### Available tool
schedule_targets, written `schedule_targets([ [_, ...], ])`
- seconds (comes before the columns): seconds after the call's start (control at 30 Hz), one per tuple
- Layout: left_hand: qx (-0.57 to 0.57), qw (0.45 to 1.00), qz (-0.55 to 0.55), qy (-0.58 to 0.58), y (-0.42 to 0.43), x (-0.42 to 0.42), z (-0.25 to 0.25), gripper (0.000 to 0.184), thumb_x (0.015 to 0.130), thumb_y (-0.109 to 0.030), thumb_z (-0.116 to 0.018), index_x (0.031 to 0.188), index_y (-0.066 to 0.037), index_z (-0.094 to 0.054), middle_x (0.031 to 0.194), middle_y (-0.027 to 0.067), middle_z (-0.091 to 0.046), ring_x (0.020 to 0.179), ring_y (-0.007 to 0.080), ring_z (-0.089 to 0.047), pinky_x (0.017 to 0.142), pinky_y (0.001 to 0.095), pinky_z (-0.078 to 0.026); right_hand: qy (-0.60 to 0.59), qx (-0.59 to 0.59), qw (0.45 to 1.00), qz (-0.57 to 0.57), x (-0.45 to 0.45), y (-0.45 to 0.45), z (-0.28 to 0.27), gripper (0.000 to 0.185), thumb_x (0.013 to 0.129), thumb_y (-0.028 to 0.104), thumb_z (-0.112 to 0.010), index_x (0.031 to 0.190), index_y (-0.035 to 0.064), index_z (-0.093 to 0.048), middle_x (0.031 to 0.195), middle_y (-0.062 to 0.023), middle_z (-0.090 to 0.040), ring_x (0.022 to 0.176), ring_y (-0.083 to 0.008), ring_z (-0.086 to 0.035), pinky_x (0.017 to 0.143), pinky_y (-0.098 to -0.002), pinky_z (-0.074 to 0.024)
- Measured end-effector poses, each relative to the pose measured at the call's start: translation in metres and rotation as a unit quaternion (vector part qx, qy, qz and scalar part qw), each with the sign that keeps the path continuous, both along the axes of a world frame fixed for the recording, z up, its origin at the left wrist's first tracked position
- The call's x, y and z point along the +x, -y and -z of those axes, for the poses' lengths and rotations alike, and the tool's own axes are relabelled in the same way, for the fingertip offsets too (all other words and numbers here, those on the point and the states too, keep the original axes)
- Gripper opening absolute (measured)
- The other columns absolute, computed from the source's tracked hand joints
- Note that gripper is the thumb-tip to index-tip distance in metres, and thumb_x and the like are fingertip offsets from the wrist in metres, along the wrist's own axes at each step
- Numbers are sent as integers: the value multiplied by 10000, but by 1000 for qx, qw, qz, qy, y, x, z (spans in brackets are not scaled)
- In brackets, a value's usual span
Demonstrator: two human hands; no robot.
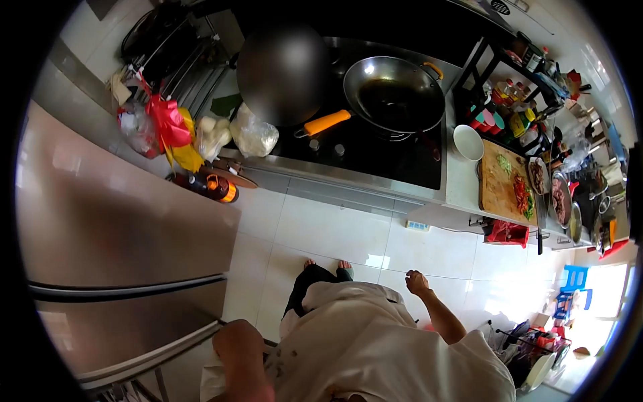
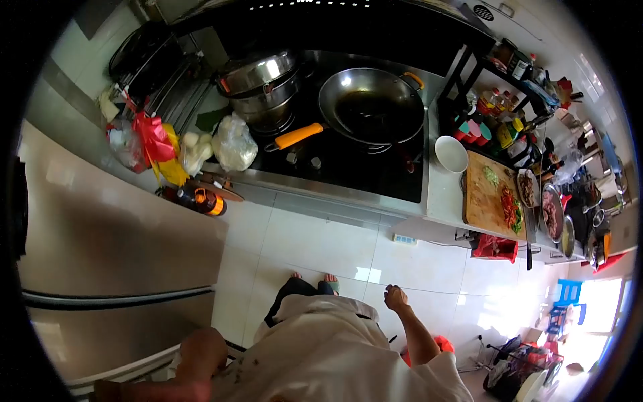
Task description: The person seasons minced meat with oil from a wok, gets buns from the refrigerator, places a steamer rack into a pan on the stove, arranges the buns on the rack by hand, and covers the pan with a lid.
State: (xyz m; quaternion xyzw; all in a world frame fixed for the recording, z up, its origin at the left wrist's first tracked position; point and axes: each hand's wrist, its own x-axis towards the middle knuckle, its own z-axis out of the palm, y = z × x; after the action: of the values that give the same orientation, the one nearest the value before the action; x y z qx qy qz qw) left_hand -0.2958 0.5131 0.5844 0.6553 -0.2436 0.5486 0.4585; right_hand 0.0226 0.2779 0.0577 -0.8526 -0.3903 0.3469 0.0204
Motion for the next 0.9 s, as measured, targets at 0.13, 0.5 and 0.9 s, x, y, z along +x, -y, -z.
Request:
schedule_targets([
  [0.13,35,993,112,1,-12,6,-19,170,836,-74,-561,983,7,-593,1024,155,-538,923,267,-560,730,357,-503,-33,-2,999,-16,-24,-11,9,257,816,230,-585,1036,104,-627,1042,-176,-633,988,-345,-601,853,-429,-491],
  [0.5,72,963,260,-23,-86,-57,-35,171,835,-129,-590,941,5,-604,972,156,-568,898,278,-576,708,366,-500,-68,203,939,-269,-134,-301,-76,260,857,156,-537,1101,73,-573,1066,-171,-590,972,-340,-588,839,-428,-489],
  [0.9,71,913,400,-50,-198,-134,-44,202,833,-190,-622,895,3,-617,915,157,-600,871,290,-593,684,375,-497,-94,204,898,-378,-265,-428,-126,225,858,151,-533,1058,51,-554,1056,-155,-567,1002,-325,-566,818,-437,-496],
])
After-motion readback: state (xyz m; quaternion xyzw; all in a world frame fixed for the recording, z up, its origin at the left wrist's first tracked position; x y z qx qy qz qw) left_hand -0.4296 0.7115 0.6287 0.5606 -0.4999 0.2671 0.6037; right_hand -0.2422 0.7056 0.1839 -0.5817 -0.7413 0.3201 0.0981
